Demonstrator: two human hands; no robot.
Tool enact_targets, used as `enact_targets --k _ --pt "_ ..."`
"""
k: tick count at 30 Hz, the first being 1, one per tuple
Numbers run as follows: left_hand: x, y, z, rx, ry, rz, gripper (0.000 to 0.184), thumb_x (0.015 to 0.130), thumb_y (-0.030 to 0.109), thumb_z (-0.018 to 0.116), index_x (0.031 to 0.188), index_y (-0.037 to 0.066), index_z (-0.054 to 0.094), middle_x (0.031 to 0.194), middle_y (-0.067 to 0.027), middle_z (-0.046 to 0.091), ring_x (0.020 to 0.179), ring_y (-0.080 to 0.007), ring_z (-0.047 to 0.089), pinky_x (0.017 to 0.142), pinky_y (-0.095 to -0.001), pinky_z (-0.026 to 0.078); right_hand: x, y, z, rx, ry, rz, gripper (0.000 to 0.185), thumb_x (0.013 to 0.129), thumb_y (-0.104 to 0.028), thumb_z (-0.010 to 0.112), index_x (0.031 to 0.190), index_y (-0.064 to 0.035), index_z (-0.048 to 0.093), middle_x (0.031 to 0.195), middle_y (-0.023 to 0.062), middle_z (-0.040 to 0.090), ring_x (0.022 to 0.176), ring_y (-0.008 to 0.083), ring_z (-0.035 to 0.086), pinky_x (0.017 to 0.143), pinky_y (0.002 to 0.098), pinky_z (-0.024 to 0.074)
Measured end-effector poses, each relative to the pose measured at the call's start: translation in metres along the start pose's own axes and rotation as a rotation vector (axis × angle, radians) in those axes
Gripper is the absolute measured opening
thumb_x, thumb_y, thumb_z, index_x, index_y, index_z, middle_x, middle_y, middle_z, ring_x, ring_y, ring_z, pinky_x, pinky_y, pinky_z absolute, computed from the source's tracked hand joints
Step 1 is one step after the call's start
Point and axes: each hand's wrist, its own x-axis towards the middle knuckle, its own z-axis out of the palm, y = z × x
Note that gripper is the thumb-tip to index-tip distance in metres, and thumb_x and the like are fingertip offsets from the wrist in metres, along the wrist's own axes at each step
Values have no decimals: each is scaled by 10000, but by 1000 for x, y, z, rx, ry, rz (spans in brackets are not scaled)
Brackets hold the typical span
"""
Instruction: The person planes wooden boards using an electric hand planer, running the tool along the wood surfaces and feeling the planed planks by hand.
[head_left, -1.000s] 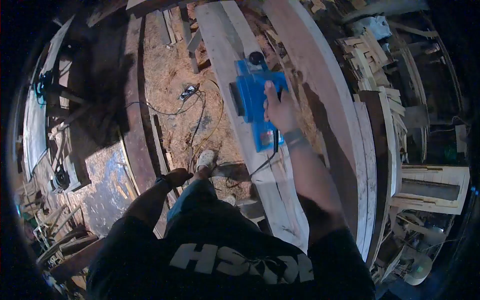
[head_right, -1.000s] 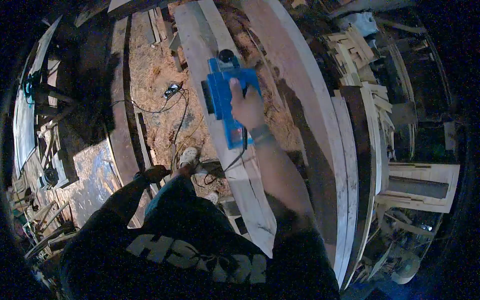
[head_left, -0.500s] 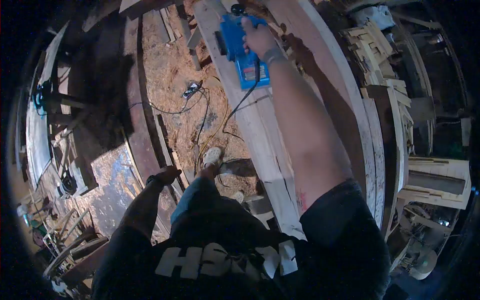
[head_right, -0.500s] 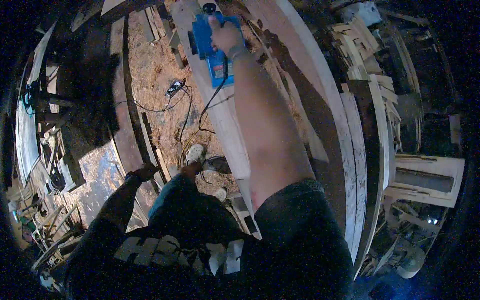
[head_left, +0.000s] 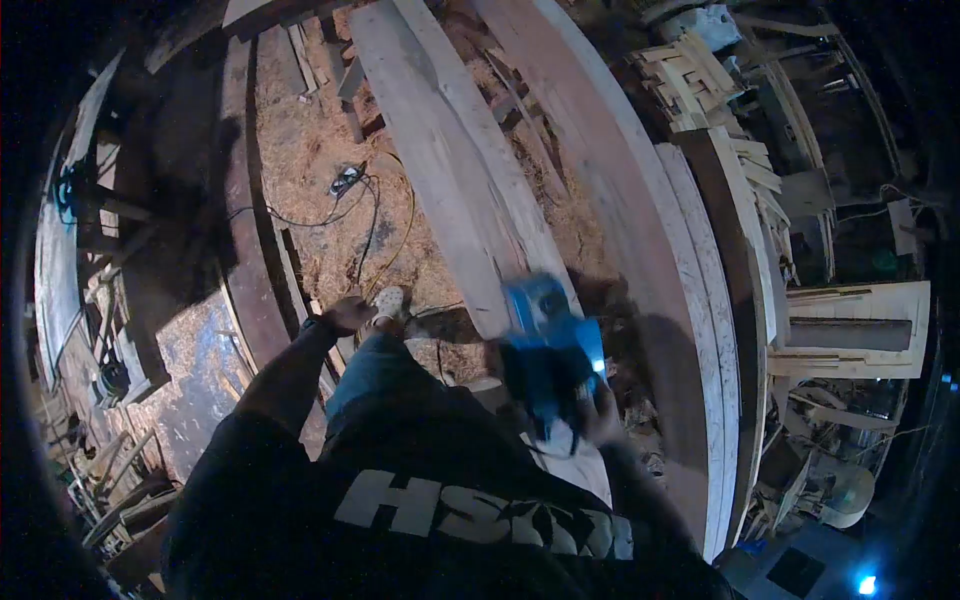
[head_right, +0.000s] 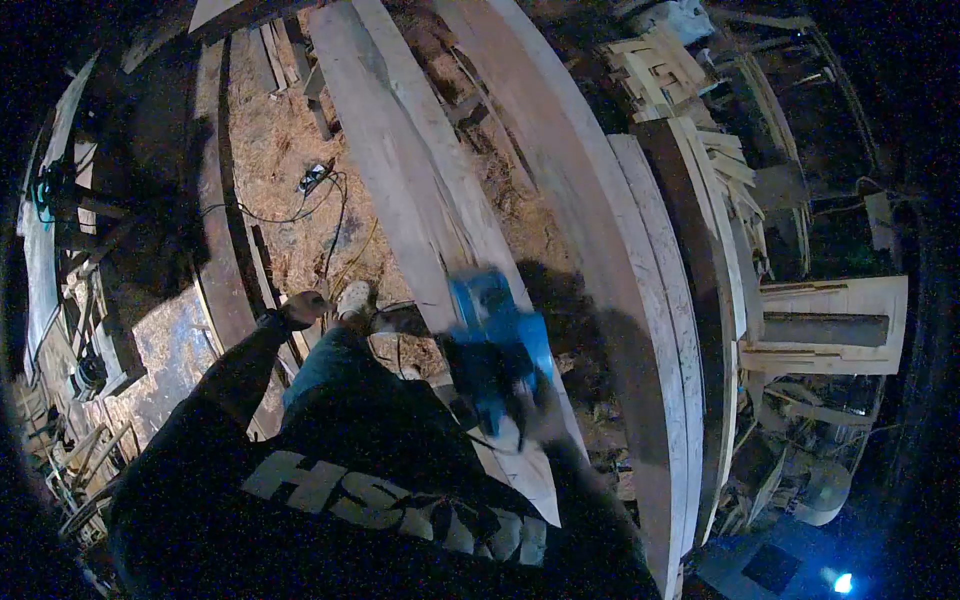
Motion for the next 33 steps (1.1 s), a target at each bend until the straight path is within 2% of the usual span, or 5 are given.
enact_targets --k 11,14,19,23,33 --pt "-6 13 0 414 -473 -162 424 1093 398 417 1265 142 708 930 -243 703 935 -431 695 856 -538 544 0 -11 -9 -51 -4 41 497 1046 -307 597 1363 60 488 1020 62 676 752 123 584 663 279 473" --pt "-21 -3 -22 158 -181 -91 769 1003 681 443 622 42 638 599 -200 578 654 -382 646 726 -553 491 100 -36 21 -37 -80 -143 339 1077 -253 552 1281 18 533 893 9 622 747 88 558 651 276 450" --pt "-2 24 -74 280 -160 -178 335 1069 311 458 1140 112 718 941 -220 685 935 -418 672 830 -520 547 190 -110 81 -92 -54 -154 352 1099 -371 508 1019 -36 584 669 20 563 489 104 517 465 279 415" --pt "5 -18 -50 282 9 173 375 1051 367 490 1067 77 727 902 -229 677 909 -436 663 799 -527 538 243 -136 110 -157 -49 -234 403 1093 -409 507 981 -30 585 637 35 547 433 119 499 427 301 412" --pt "-31 -27 -37 146 -218 -183 542 1064 500 415 1009 55 719 928 -250 694 953 -443 681 857 -556 522 328 -195 161 -178 8 -133 571 1010 -593 563 865 -42 584 608 75 601 510 210 638 475 374 495"
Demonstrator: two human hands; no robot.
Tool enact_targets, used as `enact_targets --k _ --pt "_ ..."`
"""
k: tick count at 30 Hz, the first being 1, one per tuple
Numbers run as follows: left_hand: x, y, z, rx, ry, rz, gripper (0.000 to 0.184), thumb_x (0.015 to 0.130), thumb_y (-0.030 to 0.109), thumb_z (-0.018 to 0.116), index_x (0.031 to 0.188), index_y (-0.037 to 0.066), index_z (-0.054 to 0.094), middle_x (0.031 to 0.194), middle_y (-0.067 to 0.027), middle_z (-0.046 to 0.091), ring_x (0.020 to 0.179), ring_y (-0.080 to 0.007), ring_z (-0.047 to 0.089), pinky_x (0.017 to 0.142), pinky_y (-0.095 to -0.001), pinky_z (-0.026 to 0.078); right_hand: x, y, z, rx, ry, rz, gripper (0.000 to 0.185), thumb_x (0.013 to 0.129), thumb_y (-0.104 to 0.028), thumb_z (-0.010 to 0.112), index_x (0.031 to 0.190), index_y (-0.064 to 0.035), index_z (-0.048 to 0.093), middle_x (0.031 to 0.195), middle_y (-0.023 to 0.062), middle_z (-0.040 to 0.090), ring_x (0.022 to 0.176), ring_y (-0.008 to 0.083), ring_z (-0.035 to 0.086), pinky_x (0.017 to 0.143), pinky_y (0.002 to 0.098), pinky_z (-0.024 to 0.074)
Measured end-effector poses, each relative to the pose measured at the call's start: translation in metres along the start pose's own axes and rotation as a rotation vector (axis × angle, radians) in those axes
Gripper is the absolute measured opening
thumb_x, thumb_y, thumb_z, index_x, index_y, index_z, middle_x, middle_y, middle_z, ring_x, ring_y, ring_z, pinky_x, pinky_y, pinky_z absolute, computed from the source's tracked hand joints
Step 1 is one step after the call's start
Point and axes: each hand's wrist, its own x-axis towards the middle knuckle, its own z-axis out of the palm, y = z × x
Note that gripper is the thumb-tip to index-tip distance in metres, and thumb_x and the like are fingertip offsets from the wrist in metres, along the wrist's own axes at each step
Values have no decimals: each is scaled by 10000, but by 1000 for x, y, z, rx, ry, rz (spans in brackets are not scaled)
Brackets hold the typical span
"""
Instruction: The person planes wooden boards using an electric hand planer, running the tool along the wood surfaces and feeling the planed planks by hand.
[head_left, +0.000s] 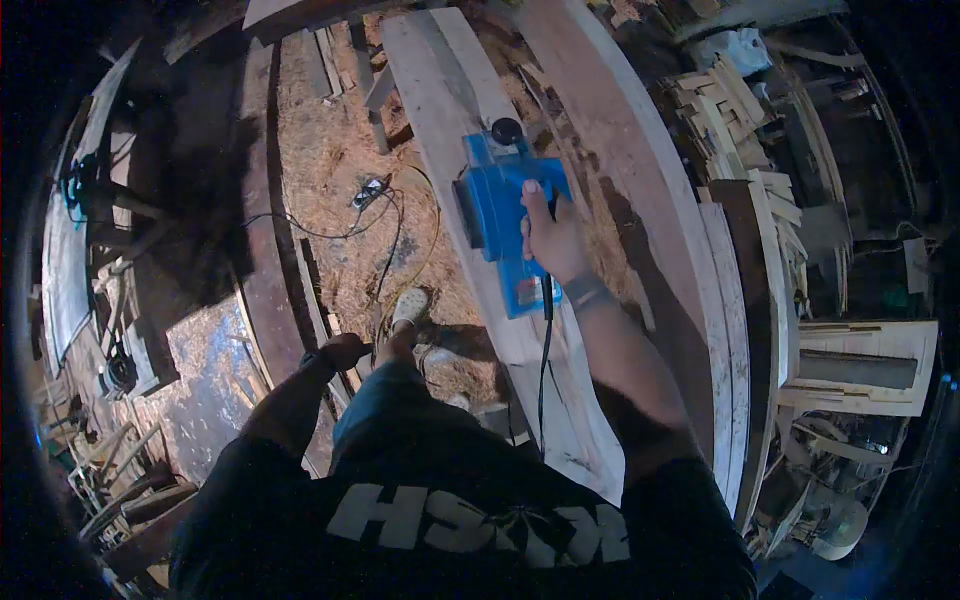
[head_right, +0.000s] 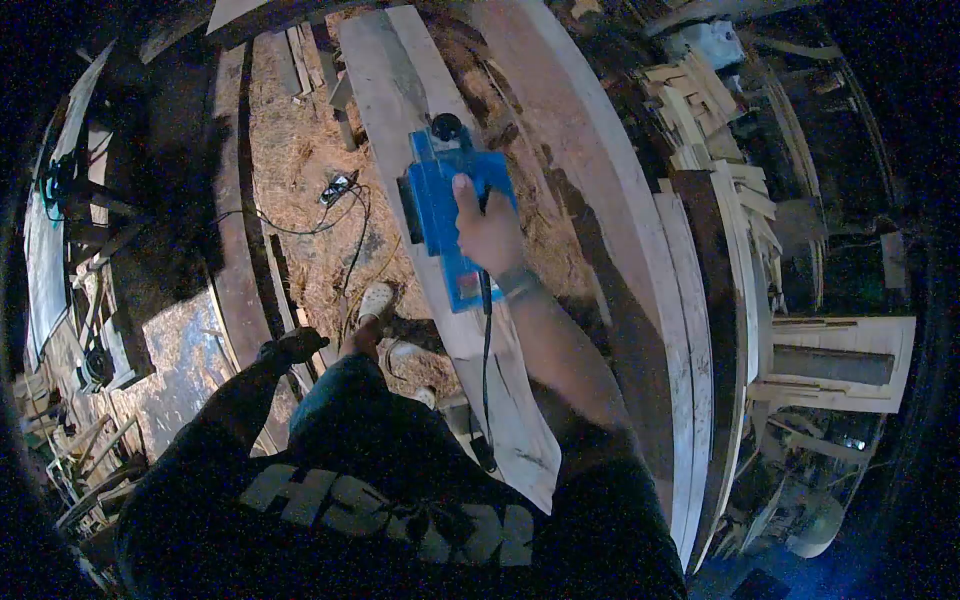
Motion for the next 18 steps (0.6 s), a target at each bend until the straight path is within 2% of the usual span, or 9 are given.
enact_targets --k 3,5,8,9,11,12,15,16,18 --pt "-30 27 -35 -48 -78 -133 546 1065 497 416 1011 43 713 940 -254 693 960 -449 676 863 -557 518 36 1 15 -79 73 -109 586 1011 -592 563 844 -31 576 604 94 611 494 222 645 470 376 513" --pt "-41 33 -49 -86 -115 -196 548 1064 495 422 1009 32 710 945 -259 691 965 -455 672 868 -558 515 53 -16 24 -57 66 -56 607 1011 -594 556 836 -14 586 625 110 636 483 243 646 488 392 531" --pt "-19 -22 -4 -165 23 -157 552 1064 487 439 970 11 704 921 -261 681 969 -460 663 877 -559 505 84 -33 35 -63 41 -66 661 1016 -609 526 836 22 598 633 127 654 483 259 651 519 412 551" --pt "-21 -24 -3 -220 52 -153 555 1065 486 443 955 8 702 922 -260 679 968 -461 659 879 -559 502 97 -37 40 -71 30 -84 683 1018 -617 513 838 36 601 631 132 657 485 262 653 530 418 557" --pt "-25 -24 -2 -330 107 -148 561 1065 486 450 925 2 697 924 -258 673 966 -464 652 883 -559 496 122 -47 50 -17 2 -87 615 1000 -591 581 921 19 575 660 100 602 488 212 595 484 378 515" --pt "-30 -14 -12 -310 99 -175 568 1066 485 447 899 1 690 951 -258 669 953 -461 651 870 -557 499 135 -51 54 11 -7 -86 591 991 -578 615 963 10 562 675 84 575 490 187 566 461 357 494" --pt "-36 -8 -23 -232 98 -212 562 1065 488 451 902 9 695 964 -247 676 956 -450 657 856 -552 501 182 -63 67 -65 -46 -162 619 986 -576 617 982 42 581 700 103 602 519 197 589 485 362 504" --pt "-13 -67 33 -222 207 -66 529 1054 480 479 899 26 702 938 -232 681 948 -440 665 820 -550 505 195 -69 70 -34 -64 -167 625 990 -572 611 983 52 586 711 111 612 535 199 601 499 365 511" --pt "-8 -92 36 -122 223 -83 492 1042 470 503 922 39 709 927 -223 681 922 -436 672 795 -557 505 207 -77 72 35 -94 -182 637 998 -564 600 985 73 597 733 127 633 566 202 625 527 372 524"
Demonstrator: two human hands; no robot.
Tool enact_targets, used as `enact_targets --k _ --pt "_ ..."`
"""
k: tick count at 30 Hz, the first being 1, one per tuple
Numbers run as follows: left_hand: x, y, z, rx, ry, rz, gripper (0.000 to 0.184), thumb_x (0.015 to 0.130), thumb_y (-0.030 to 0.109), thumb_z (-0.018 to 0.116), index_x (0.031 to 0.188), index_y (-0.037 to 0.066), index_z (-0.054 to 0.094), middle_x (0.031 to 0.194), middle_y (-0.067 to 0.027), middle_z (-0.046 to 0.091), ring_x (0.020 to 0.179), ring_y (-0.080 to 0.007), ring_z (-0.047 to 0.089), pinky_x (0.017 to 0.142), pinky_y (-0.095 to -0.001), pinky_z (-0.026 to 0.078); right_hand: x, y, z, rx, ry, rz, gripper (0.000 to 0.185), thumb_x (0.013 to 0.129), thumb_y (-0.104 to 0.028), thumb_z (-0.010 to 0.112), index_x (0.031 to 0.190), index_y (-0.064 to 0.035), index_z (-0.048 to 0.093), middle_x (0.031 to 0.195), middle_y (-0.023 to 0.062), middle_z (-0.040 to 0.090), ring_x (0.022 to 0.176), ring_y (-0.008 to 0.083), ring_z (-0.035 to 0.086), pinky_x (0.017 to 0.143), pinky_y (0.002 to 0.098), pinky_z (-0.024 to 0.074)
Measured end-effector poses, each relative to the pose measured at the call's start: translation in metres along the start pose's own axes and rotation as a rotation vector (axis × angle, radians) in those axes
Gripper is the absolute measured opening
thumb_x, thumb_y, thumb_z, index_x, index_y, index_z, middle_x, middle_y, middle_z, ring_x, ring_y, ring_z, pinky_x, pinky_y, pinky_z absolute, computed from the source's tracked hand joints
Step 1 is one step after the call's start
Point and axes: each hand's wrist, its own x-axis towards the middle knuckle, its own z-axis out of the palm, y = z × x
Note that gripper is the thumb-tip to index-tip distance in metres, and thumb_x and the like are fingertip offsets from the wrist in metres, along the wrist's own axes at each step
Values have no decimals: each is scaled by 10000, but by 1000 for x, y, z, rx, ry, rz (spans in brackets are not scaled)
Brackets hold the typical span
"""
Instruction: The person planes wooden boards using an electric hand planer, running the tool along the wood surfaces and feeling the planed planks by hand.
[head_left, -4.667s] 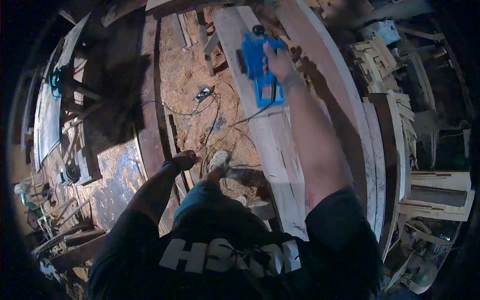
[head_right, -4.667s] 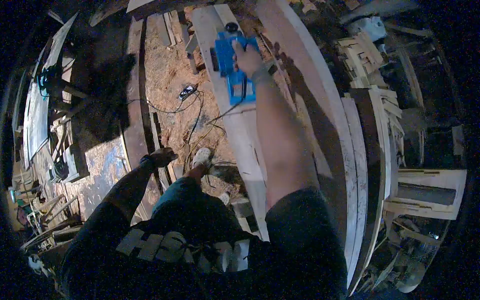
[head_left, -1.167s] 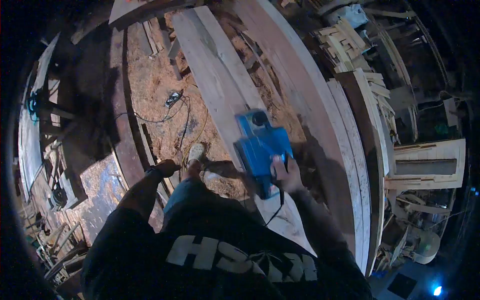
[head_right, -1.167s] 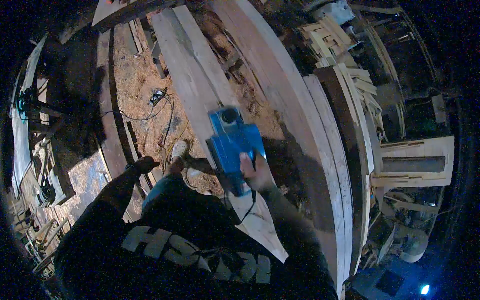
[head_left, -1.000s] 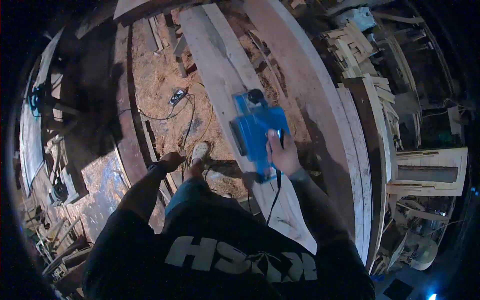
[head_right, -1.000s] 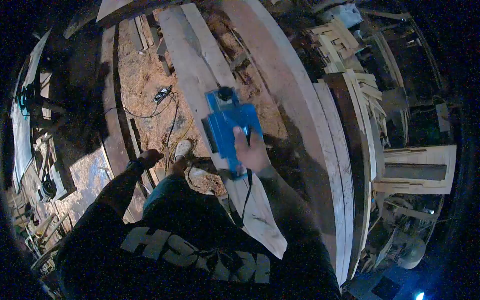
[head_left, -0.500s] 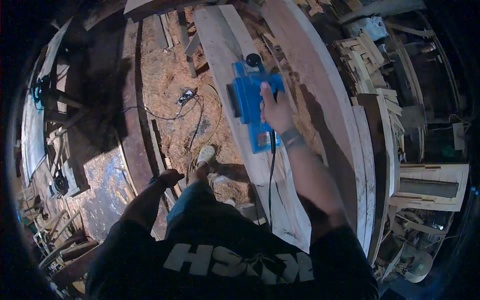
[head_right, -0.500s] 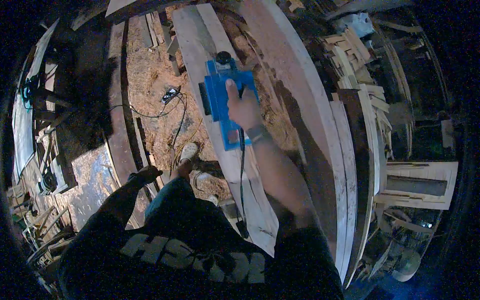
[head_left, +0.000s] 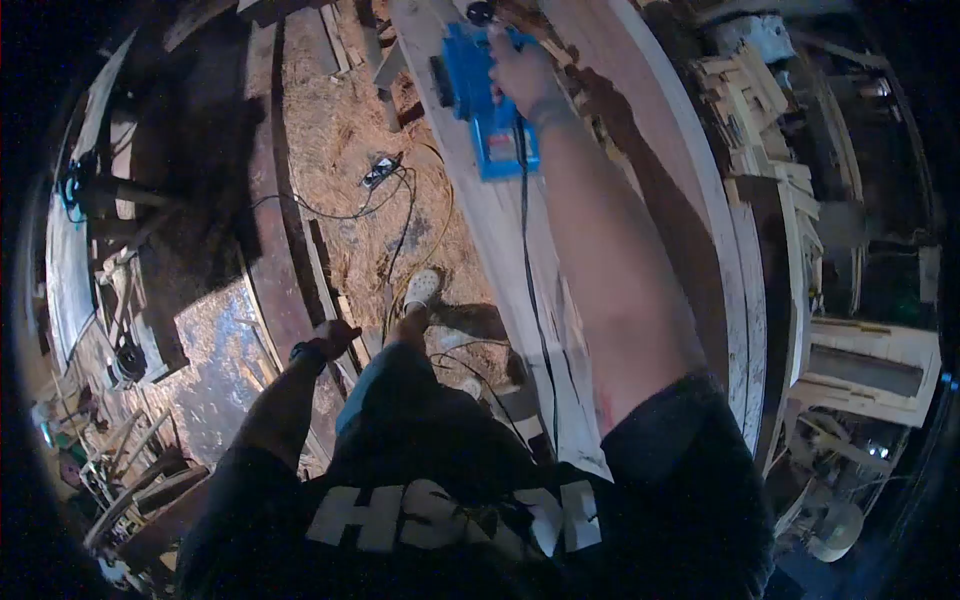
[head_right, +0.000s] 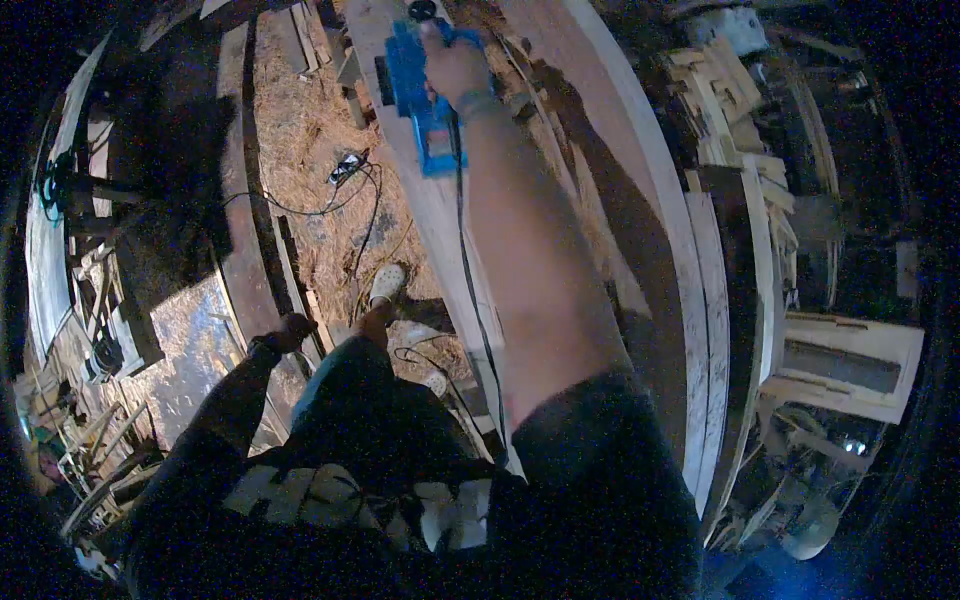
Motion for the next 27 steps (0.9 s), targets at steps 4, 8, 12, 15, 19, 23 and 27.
enact_targets --k 4,8,12,15,19,23,27 --pt "17 100 -110 -137 461 139 346 987 362 634 866 38 660 829 -204 660 807 -459 657 689 -530 511 -27 13 -9 -138 -36 21 653 1009 -589 567 986 63 602 761 127 656 599 198 642 548 374 527" --pt "14 306 -236 -112 689 381 229 961 266 705 961 39 670 874 -169 676 792 -351 684 716 -431 524 -190 16 -50 -204 -22 78 572 1034 -571 546 1027 -2 603 752 75 644 570 174 615 541 330 503" --pt "39 449 -222 8 906 783 362 871 333 788 1122 89 695 1027 -165 685 949 -378 644 824 -490 508 -362 66 -97 -134 71 -26 448 1043 -466 583 1166 -36 607 757 61 623 640 159 586 590 343 477" --pt "28 527 -126 134 538 851 632 873 597 707 1215 70 631 1080 -230 635 1000 -424 599 860 -555 485 -507 108 -129 145 85 440 499 1057 -330 607 1400 16 497 864 28 629 703 107 547 610 302 460" --pt "-20 593 -19 -1 65 1084 551 918 596 643 1082 71 680 1040 -177 658 1014 -405 649 851 -531 538 -692 150 -156 316 163 431 505 1057 -210 552 1485 19 413 1142 113 676 888 171 640 762 276 536" --pt "-16 623 40 141 -493 1426 452 926 546 643 974 102 710 953 -126 673 973 -367 670 826 -514 542 -769 163 -162 337 229 327 478 1052 -212 476 1458 34 416 1087 106 670 876 166 657 764 294 546" --pt "21 621 25 185 -447 1620 389 894 508 699 963 126 722 948 -120 669 970 -336 669 827 -500 526 -739 167 -170 235 86 291 600 1016 -208 561 1492 89 350 928 61 667 715 133 601 629 292 505"
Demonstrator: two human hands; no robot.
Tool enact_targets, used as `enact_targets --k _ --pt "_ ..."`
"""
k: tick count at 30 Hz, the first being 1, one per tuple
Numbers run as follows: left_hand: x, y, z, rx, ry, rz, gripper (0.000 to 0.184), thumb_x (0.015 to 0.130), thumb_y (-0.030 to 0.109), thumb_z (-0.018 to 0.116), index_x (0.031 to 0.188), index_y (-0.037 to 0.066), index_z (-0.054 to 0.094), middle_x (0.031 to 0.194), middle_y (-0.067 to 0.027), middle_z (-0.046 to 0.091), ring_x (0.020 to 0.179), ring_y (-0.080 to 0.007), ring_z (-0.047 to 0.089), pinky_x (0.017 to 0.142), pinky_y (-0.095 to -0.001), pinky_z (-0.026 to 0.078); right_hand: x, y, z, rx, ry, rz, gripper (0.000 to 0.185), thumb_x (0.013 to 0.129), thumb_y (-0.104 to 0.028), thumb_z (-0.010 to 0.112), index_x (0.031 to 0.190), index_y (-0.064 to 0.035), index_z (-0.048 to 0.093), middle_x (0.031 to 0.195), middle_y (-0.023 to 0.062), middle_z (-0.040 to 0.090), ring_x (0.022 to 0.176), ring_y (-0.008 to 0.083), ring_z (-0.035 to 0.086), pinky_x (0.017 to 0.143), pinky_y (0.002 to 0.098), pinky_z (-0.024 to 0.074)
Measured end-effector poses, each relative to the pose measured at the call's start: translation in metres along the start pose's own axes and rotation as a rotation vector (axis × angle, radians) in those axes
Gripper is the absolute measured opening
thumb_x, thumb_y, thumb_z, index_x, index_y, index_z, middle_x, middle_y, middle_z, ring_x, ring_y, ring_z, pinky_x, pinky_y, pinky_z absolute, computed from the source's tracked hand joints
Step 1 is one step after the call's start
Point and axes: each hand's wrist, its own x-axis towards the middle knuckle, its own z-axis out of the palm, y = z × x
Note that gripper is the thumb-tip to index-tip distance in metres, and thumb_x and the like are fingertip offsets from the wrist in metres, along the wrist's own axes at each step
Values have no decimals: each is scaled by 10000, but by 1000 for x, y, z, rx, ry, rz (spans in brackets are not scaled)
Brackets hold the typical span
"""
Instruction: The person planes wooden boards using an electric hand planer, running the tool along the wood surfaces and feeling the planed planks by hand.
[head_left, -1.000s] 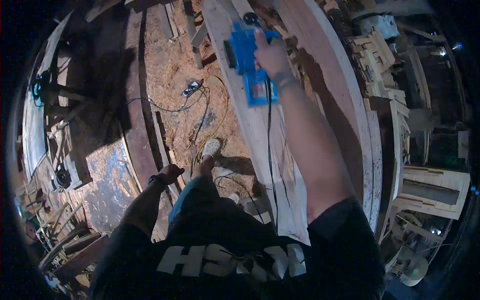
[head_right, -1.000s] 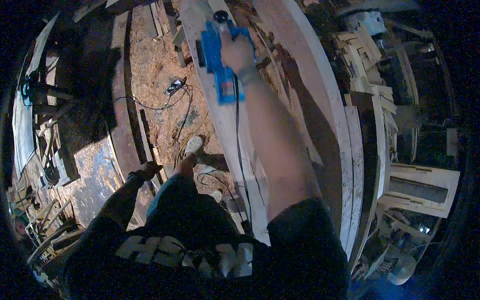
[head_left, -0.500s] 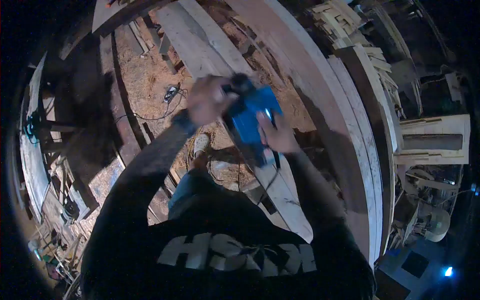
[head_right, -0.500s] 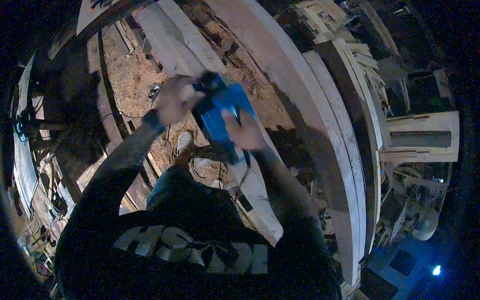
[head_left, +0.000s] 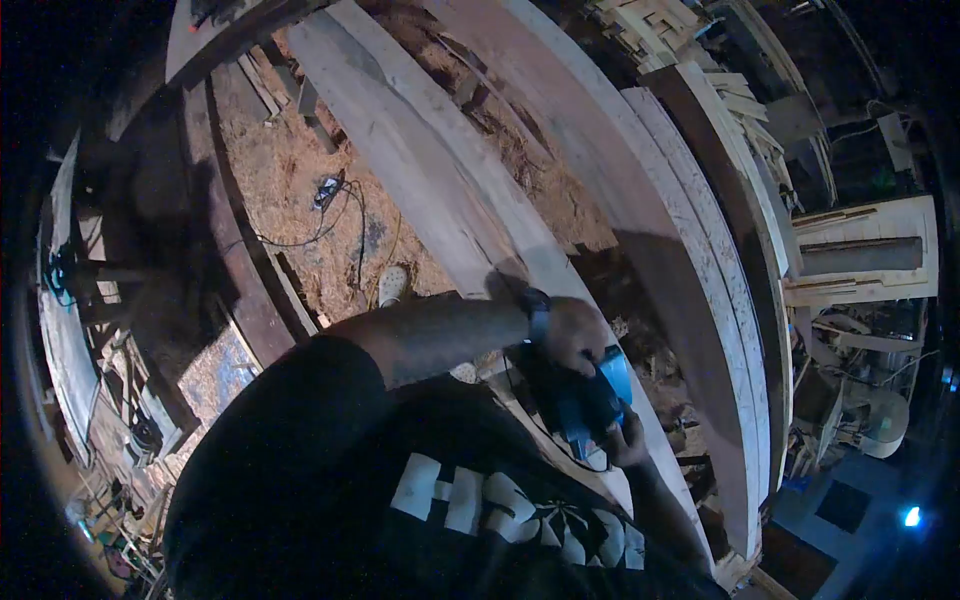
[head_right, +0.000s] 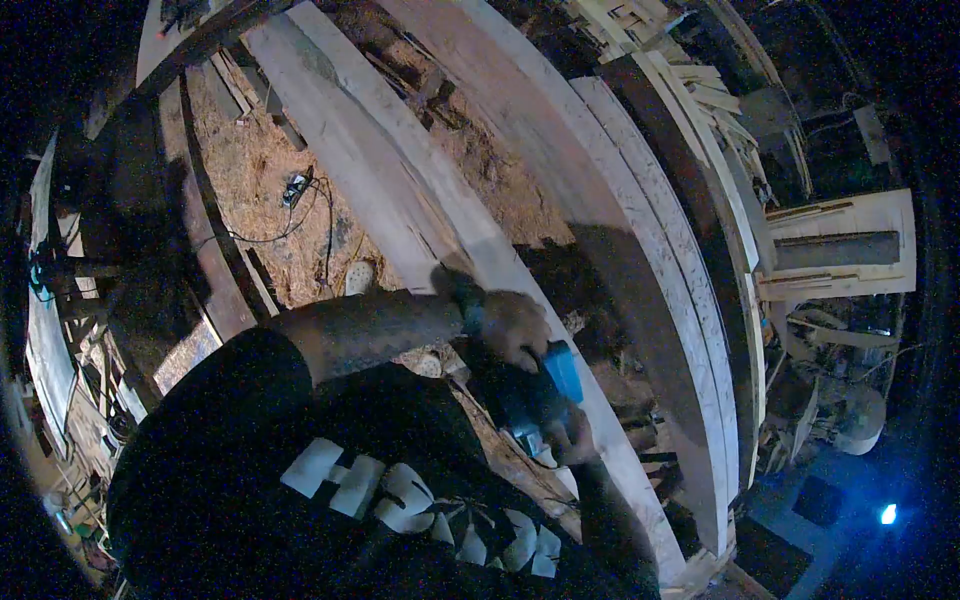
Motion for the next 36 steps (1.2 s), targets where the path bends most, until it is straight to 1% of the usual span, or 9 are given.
enact_targets --k 4,10,14,16,18,24,30,31,36 --pt "-91 17 -77 169 641 -66 289 883 400 760 989 133 731 962 -108 676 954 -344 660 871 -494 519 73 -46 26 -92 43 130 604 1043 -262 567 1467 125 381 899 69 658 751 137 610 667 304 514" --pt "-288 17 -99 214 898 -847 275 985 356 670 942 86 704 863 -168 658 819 -385 652 722 -498 529 213 -100 85 -130 56 74 682 1038 -408 620 1421 129 448 1305 255 645 1195 267 619 1015 393 477" --pt "-432 -12 8 164 433 -1386 468 960 504 636 958 41 707 890 -216 701 807 -391 679 737 -517 530 281 -146 117 -295 49 -86 506 1036 -430 613 1176 55 580 993 207 682 908 290 666 798 417 504" --pt "-480 -5 68 -39 -181 -1589 582 940 591 594 904 27 737 889 -217 724 809 -377 704 785 -526 542 309 -157 138 -321 82 -178 403 1058 -418 580 1028 -16 577 769 86 598 640 177 572 582 338 450" --pt "-518 -8 151 -160 -496 -1467 639 941 628 568 823 30 760 886 -210 745 824 -374 720 840 -527 547 344 -155 155 -331 130 -254 383 1069 -420 563 951 -56 565 643 12 541 468 104 508 439 288 413" --pt "-528 20 258 -301 160 -1253 672 946 672 544 904 45 781 921 -205 745 890 -396 710 874 -512 543 414 -187 192 -284 122 -284 456 1030 -502 600 965 -52 564 641 39 551 444 136 520 412 308 435" --pt "-519 9 233 -200 429 -1328 487 972 528 621 992 55 740 998 -207 727 971 -398 694 882 -505 545 461 -230 217 -295 104 -145 681 983 -640 573 863 29 604 640 177 641 535 302 668 522 440 532" --pt "-476 47 148 -182 360 -1372 377 1003 437 601 1002 87 741 962 -191 708 935 -397 686 835 -505 548 469 -235 221 -295 108 -141 637 988 -621 582 887 8 590 647 137 616 509 251 624 489 401 507" --pt "-486 61 150 -233 407 -1513 325 1037 373 554 1007 109 741 905 -192 685 883 -396 673 783 -521 533 530 -262 246 -228 50 -154 578 997 -588 601 929 -16 559 661 60 572 466 161 544 441 330 470"
